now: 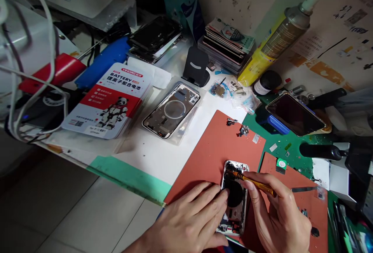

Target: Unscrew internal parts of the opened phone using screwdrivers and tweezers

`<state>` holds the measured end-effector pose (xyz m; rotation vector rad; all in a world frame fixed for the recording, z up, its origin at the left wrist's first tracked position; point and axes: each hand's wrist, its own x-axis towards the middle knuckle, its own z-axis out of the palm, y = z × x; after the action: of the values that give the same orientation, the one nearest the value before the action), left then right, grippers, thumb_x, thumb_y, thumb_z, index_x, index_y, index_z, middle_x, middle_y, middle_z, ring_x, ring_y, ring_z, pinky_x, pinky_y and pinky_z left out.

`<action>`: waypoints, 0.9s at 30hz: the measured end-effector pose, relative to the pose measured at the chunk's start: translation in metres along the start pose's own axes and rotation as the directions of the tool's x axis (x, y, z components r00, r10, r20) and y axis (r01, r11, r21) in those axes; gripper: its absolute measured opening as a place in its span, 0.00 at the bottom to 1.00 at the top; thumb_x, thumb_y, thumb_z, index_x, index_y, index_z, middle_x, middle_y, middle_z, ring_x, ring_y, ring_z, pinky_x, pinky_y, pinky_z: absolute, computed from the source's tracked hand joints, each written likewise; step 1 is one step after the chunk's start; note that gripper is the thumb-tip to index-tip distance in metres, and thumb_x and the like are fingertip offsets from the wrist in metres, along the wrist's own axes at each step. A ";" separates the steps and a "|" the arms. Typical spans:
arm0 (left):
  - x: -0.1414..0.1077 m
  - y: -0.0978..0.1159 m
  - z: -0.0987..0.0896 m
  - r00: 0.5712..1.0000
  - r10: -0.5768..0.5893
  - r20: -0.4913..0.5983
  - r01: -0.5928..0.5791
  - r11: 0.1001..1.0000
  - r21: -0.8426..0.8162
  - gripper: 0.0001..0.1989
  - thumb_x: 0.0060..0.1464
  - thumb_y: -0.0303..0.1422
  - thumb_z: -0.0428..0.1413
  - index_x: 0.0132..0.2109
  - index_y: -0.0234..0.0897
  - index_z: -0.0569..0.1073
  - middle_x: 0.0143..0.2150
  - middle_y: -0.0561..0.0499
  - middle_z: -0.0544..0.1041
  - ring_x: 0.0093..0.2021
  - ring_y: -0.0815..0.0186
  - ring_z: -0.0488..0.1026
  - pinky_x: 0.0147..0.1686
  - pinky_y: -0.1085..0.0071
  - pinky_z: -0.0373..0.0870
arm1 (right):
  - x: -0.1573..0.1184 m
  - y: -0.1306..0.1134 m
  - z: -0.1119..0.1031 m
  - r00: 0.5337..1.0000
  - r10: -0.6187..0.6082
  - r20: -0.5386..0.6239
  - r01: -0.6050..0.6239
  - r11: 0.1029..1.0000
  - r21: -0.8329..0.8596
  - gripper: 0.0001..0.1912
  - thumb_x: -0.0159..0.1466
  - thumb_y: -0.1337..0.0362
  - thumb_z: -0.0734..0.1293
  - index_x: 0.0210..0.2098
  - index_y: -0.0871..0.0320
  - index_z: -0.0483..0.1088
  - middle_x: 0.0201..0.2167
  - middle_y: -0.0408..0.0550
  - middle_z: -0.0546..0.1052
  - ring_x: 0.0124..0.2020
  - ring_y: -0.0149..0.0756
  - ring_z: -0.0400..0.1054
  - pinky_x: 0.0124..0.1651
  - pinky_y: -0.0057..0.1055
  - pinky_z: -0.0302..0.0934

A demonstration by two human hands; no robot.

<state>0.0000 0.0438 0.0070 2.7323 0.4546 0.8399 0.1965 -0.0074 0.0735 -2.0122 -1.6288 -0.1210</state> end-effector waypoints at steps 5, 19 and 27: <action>0.000 0.000 0.001 1.000 -0.003 0.006 0.003 1.000 -0.010 0.22 0.62 0.49 0.59 0.48 0.33 0.80 0.54 0.47 0.81 0.56 0.55 0.75 0.64 0.55 0.65 | -0.001 0.001 -0.003 0.996 -0.090 0.012 0.091 0.994 -0.054 0.11 0.71 0.63 0.66 0.53 0.53 0.71 0.36 0.39 0.83 0.29 0.27 0.78 0.33 0.20 0.72; 0.000 -0.001 -0.001 0.998 -0.025 0.063 0.028 0.998 -0.051 0.18 0.65 0.46 0.56 0.45 0.35 0.79 0.55 0.46 0.80 0.58 0.56 0.74 0.65 0.58 0.65 | 0.033 0.017 -0.014 0.798 -0.456 0.393 0.467 0.881 0.075 0.11 0.71 0.61 0.63 0.51 0.55 0.70 0.38 0.48 0.78 0.36 0.33 0.74 0.36 0.29 0.70; -0.002 -0.001 0.000 0.999 -0.019 0.051 0.021 0.999 -0.038 0.18 0.67 0.46 0.54 0.46 0.35 0.79 0.53 0.47 0.81 0.56 0.57 0.74 0.64 0.57 0.65 | 0.042 0.010 -0.016 0.752 -0.469 0.464 0.474 0.873 0.115 0.10 0.71 0.65 0.62 0.50 0.57 0.68 0.38 0.49 0.77 0.35 0.33 0.71 0.37 0.31 0.68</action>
<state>-0.0020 0.0438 0.0058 2.7021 0.4497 0.7645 0.2216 0.0210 0.1005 -1.6628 -2.4410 0.2108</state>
